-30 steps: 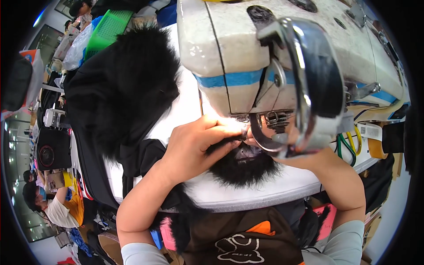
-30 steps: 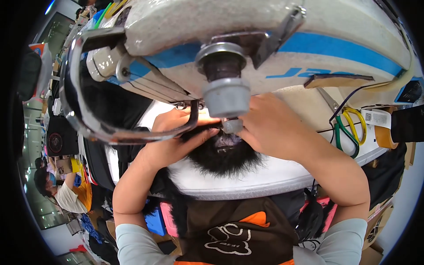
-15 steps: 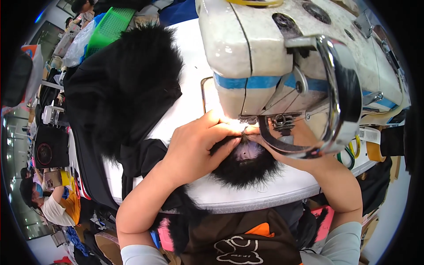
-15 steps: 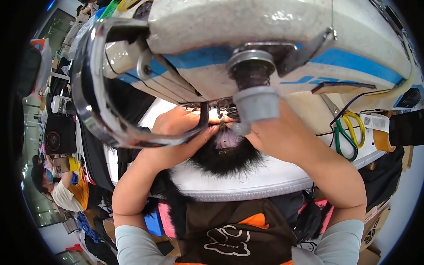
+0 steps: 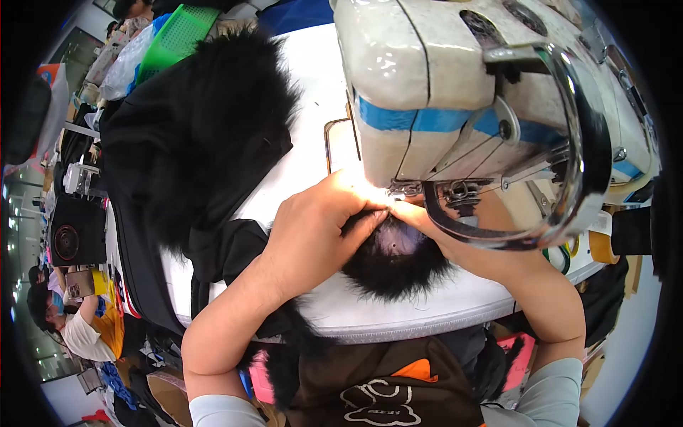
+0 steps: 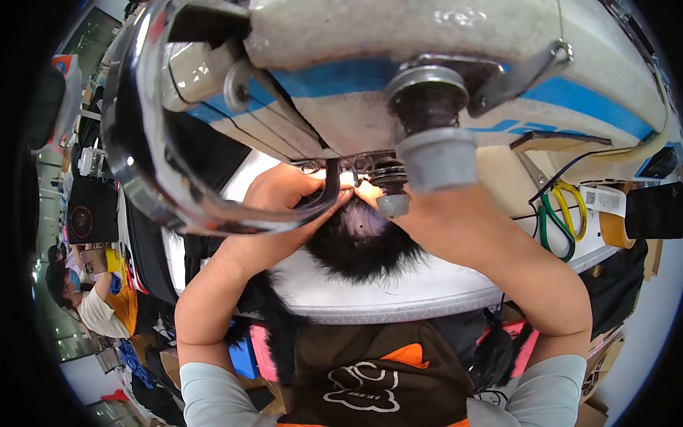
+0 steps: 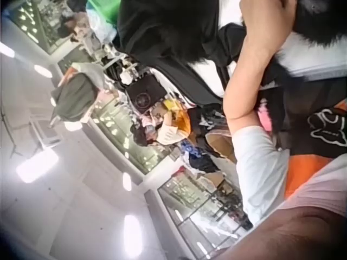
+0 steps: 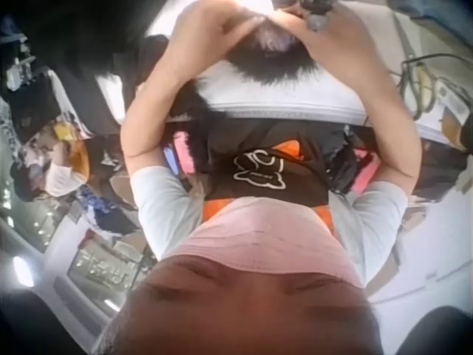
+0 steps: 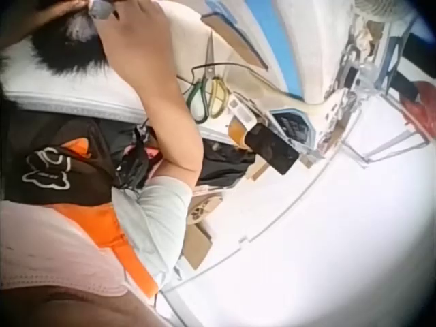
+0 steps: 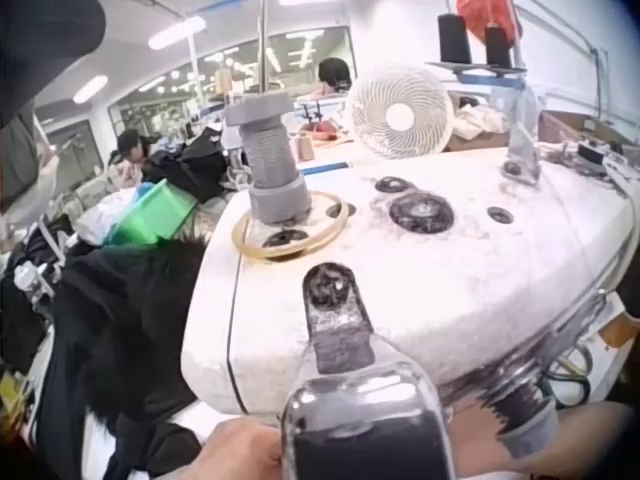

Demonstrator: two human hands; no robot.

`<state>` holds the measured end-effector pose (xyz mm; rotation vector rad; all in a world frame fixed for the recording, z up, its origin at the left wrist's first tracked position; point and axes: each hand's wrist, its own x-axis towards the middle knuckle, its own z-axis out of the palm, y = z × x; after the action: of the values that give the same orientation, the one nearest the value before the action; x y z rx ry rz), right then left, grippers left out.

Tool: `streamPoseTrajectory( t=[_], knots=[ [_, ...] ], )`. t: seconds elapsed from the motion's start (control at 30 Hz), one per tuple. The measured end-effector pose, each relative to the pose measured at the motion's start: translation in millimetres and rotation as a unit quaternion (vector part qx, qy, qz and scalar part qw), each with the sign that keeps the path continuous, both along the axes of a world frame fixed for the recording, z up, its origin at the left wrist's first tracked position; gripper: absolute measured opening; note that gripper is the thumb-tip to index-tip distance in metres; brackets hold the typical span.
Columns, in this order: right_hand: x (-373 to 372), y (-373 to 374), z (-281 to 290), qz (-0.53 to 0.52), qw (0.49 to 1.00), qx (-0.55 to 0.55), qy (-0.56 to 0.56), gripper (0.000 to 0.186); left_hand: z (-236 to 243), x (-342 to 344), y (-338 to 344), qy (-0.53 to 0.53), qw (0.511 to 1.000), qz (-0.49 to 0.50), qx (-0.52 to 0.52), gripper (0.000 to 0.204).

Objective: Sewing and trimming black faux fur components onto fabric panels using an industrial sewing machine.

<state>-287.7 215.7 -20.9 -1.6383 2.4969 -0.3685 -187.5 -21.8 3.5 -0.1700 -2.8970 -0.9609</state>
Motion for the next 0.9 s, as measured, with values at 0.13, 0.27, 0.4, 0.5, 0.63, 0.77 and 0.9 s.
streamPoseTrajectory(
  t=[0.13, 0.27, 0.4, 0.5, 0.63, 0.77, 0.9],
  knots=[
    [0, -5, 10, -0.041, 0.994, 0.045, -0.090, 0.028, -4, 3, -2, -0.001, 1.000, 0.014, -0.018, 0.012],
    [-5, -11, 6, -0.046, 0.995, -0.029, -0.082, 0.024, -7, 4, -1, 0.063, 0.998, 0.006, -0.018, 0.012],
    [-12, -14, -5, -0.076, 0.946, -0.222, -0.225, 0.016, -5, 0, -2, 0.055, 0.998, -0.003, -0.023, 0.012],
    [-18, -10, -13, -0.034, 0.981, -0.165, -0.100, 0.015, -9, -4, -6, 0.062, 0.998, -0.018, -0.011, 0.013],
    [-20, -5, -22, -0.074, 0.965, -0.169, -0.185, 0.018, -16, -11, -14, 0.074, 0.997, -0.017, 0.006, 0.013],
    [-22, -1, -34, -0.126, 0.931, -0.170, -0.296, 0.022, -15, -17, -20, 0.105, 0.994, -0.035, -0.011, 0.016],
    [-22, -2, -52, -0.079, 0.957, -0.188, -0.207, 0.023, -16, -20, -22, 0.111, 0.993, -0.045, -0.017, 0.017]
  ],
)
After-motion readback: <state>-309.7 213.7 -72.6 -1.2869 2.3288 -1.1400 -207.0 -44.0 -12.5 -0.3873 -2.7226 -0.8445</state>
